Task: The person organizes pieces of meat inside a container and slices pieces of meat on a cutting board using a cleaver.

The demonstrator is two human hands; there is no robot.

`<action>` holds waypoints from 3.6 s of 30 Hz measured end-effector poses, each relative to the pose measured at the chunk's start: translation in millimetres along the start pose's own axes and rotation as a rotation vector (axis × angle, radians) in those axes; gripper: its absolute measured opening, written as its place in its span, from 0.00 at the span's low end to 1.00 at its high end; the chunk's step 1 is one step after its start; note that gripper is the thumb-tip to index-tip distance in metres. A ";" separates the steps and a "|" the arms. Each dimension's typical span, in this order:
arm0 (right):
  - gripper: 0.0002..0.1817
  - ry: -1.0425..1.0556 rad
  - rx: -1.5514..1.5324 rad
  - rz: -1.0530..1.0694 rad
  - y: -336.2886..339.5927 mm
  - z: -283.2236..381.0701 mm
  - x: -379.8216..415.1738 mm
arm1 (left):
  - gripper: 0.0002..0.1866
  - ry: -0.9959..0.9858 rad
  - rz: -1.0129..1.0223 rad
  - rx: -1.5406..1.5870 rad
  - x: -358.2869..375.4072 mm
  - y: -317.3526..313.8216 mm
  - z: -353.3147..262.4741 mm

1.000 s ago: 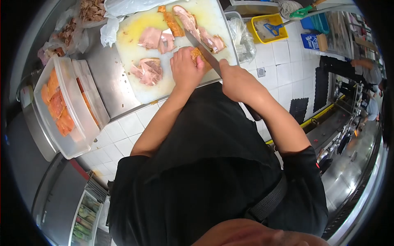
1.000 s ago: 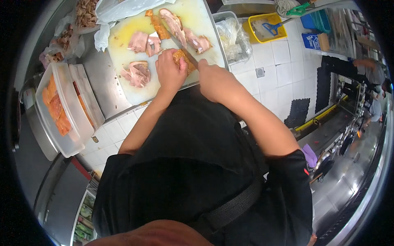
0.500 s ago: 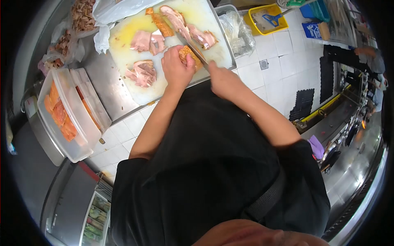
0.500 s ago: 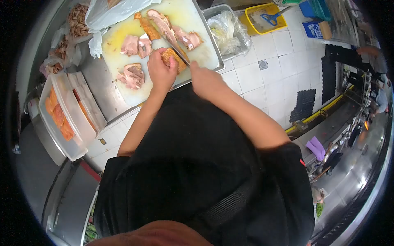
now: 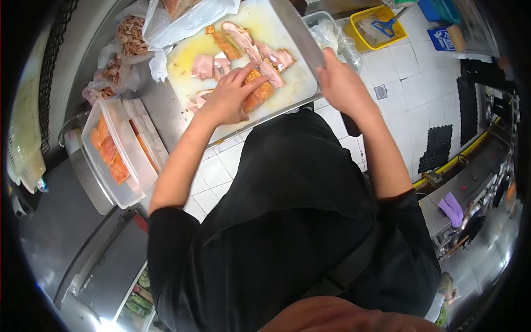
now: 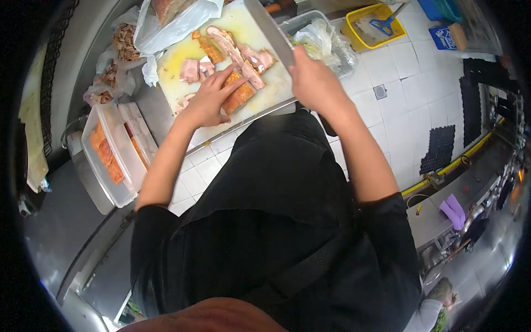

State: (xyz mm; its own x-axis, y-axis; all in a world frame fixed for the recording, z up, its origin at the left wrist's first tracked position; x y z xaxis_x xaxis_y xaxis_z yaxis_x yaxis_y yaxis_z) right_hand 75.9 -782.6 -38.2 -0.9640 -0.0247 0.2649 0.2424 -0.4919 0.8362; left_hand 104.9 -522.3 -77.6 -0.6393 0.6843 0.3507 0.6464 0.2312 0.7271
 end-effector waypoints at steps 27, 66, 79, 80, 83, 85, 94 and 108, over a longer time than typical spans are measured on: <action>0.13 0.158 0.165 0.417 -52.5 21.3 29.1 | 0.18 0.316 -0.964 0.228 -10.4 -58.8 27.0; 0.12 0.165 0.220 0.437 -97.6 42.7 3.9 | 0.12 0.200 -1.051 0.391 -14.1 -69.9 33.6; 0.15 0.197 -0.023 0.201 -38.9 20.7 -13.4 | 0.38 0.464 -0.853 0.073 -16.7 -64.6 -12.1; 0.16 0.189 -0.039 0.131 -31.9 15.3 -15.0 | 0.41 0.514 -0.826 -0.004 -19.5 -65.1 -17.5; 0.17 0.166 -0.054 0.069 -14.2 1.2 -18.1 | 0.44 0.551 -0.817 -0.006 -13.6 -68.5 -8.8; 0.19 0.130 -0.047 0.063 -4.3 -6.7 -16.9 | 0.43 0.538 -0.848 -0.036 -3.1 -72.8 -2.4; 0.21 0.265 -0.095 0.051 -20.2 -25.6 -12.4 | 0.35 0.601 -0.945 0.434 17.5 -78.4 36.1; 0.21 0.272 -0.160 0.051 6.6 25.2 -9.5 | 0.38 -0.790 -0.895 2.250 49.5 84.3 -9.0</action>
State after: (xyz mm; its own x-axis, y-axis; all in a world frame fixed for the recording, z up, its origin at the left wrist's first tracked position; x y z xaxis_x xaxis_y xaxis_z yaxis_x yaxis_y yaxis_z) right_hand 89.4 -763.7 -23.1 -0.9503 -0.2739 0.1480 0.2912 -0.6144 0.7333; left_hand 124.0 -475.1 6.4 -0.9976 -0.0238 -0.0648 0.0615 0.1209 -0.9908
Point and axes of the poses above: each hand's wrist, its own x-axis away from the middle knuckle, its own y-axis out of the back of the hand, z = x × y, the point moved 3 cm from there along -x, towards the middle knuckle, and after that the axes turned 11 degrees about x, right-handed, at the moved point
